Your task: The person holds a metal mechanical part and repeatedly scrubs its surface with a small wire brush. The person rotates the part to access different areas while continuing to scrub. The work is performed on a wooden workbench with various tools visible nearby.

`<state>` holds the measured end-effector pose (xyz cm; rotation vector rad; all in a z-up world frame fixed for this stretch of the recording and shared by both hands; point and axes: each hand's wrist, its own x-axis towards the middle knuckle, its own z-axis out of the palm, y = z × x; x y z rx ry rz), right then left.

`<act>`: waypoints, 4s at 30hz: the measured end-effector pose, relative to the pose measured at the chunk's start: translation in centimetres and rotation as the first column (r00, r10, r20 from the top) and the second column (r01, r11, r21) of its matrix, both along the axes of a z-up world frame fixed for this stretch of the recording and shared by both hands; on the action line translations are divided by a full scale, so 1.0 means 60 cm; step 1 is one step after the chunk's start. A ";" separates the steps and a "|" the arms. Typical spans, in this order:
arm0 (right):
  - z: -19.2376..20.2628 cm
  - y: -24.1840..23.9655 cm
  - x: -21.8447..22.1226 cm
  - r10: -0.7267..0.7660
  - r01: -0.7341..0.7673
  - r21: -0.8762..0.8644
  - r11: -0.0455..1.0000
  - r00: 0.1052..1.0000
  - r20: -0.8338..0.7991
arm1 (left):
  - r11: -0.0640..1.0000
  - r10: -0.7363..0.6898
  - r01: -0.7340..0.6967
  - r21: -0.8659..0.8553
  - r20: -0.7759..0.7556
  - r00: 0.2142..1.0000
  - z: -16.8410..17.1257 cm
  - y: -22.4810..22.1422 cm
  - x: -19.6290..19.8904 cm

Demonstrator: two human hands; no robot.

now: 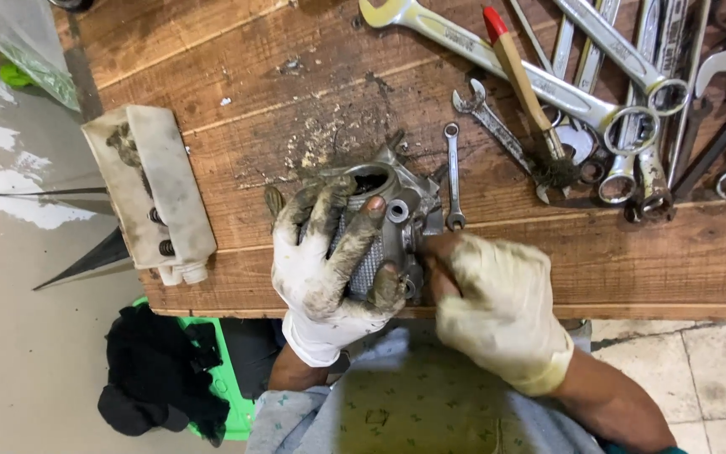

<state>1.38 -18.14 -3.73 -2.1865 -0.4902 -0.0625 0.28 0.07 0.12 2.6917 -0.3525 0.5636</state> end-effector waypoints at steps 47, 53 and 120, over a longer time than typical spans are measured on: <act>-0.008 0.018 -0.021 -0.099 0.093 0.047 0.995 0.985 0.138 | 1.000 0.025 -0.025 -0.006 -0.002 1.000 0.003 -0.002 0.001; -0.020 0.024 -0.011 -0.098 0.085 0.084 0.993 0.981 0.168 | 1.000 0.029 -0.029 0.000 0.026 0.999 0.000 -0.004 -0.001; -0.039 -0.019 0.004 0.082 0.001 0.293 0.956 0.959 -0.271 | 0.999 0.033 -0.032 0.008 -0.090 0.995 -0.006 0.003 -0.001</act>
